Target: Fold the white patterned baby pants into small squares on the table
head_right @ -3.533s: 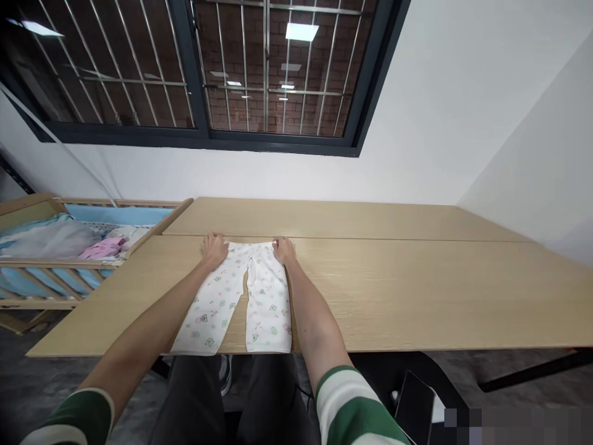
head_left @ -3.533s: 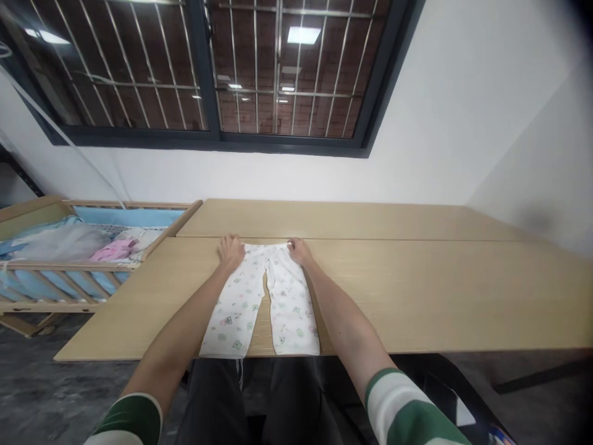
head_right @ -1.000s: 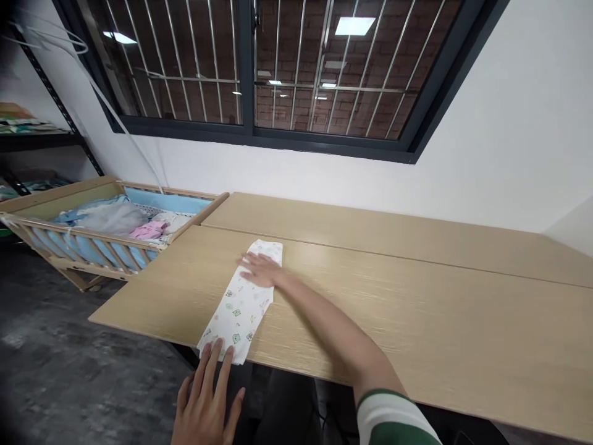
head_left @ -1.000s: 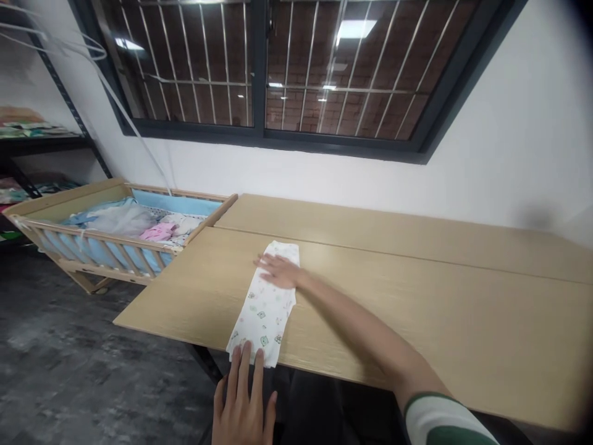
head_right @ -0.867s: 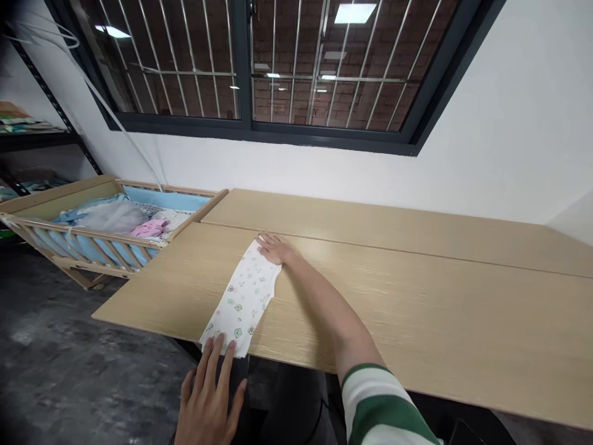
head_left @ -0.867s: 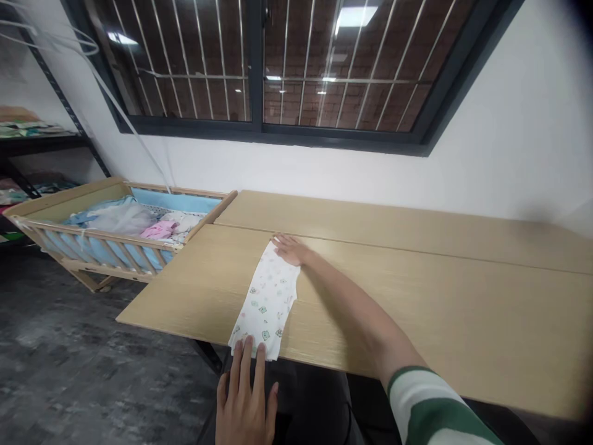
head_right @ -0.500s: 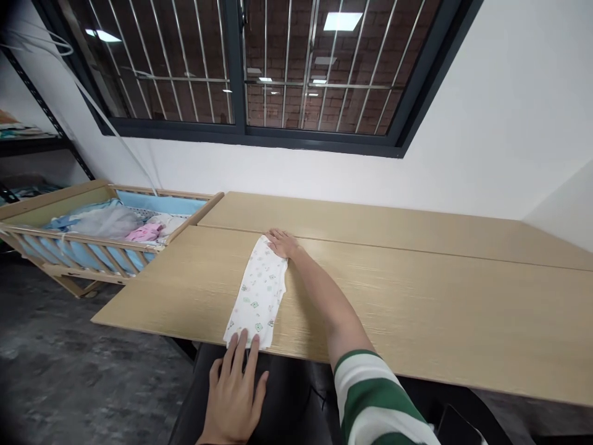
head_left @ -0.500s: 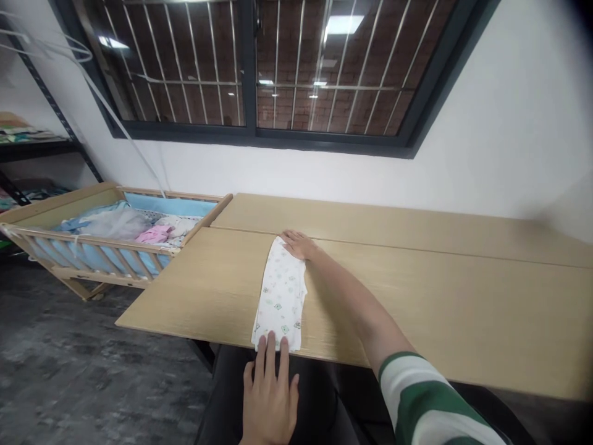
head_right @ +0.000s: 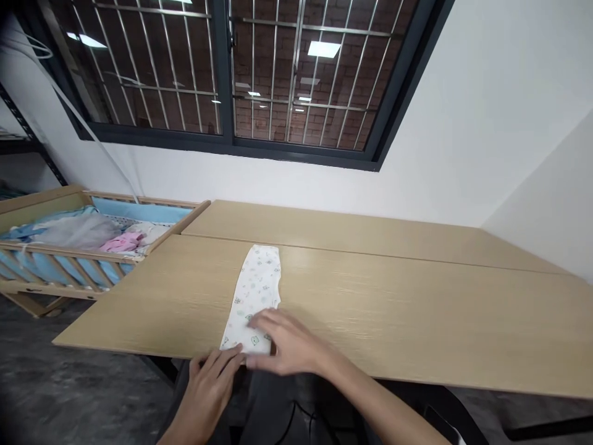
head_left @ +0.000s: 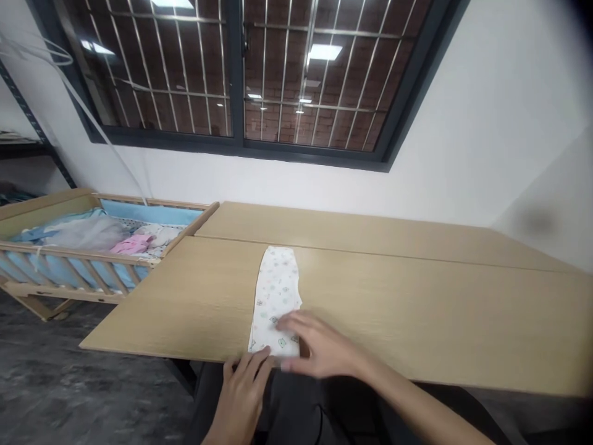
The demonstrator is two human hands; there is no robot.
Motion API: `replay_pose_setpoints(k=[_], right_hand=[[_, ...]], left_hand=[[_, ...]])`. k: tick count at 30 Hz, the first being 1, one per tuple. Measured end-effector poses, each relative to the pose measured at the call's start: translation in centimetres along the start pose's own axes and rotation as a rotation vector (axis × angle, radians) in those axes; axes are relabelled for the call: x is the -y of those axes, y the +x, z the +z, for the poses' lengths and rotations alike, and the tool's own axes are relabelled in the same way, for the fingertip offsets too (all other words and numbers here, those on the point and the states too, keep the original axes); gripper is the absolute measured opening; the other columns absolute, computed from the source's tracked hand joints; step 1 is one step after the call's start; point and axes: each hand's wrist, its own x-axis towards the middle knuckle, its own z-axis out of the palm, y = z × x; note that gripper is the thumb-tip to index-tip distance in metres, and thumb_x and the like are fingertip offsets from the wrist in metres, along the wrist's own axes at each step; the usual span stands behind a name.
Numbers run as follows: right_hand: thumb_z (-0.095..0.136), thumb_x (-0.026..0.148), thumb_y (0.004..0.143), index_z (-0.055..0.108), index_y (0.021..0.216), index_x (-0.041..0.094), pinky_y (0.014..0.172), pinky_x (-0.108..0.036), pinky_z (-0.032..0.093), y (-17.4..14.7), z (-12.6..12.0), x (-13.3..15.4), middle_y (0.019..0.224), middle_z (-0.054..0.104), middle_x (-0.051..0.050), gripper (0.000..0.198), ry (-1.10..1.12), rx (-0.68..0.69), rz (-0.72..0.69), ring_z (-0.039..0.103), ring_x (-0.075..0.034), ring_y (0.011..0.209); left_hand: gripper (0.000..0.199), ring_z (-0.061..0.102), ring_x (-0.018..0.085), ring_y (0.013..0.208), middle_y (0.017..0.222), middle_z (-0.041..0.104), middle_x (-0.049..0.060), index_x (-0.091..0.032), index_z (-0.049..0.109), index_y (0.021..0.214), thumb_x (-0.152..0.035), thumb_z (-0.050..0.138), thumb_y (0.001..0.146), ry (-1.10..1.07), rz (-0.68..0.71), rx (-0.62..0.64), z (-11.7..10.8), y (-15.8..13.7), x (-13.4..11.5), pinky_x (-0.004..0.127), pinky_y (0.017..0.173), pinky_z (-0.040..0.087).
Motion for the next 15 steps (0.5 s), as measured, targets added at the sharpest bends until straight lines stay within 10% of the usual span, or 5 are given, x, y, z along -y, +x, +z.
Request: replay_pose_setpoints(k=[6,15], right_hand=[[0.041,0.015,0.101,0.06,0.131,0.028,0.101,-0.045,0.047,-5.0,3.1,2.1,0.128,0.066,-0.011,0.037,-0.162,-0.039,-0.005,0.061,-0.027,0.117],[0.052,0.037,0.1,0.066,0.101,0.027,0.085,-0.037,0.054,-1.9,-4.7,2.9,0.1,0.066,-0.007,0.017,0.226,-0.33,0.154,0.064,-0.022,0.095]], left_hand=[[0.045,0.066,0.017,0.09,0.1,0.071,0.004,-0.026,0.066,0.116,0.002,0.043,0.089,-0.255,0.242,0.153,-3.7,1.1,1.6,0.032,0.085,0.052],[0.021,0.069,0.018,0.098,0.106,0.074,0.006,-0.024,0.071,0.112,-0.032,0.057,0.097,-0.466,0.055,-0.103,-8.3,10.1,1.9,0.028,0.087,0.055]])
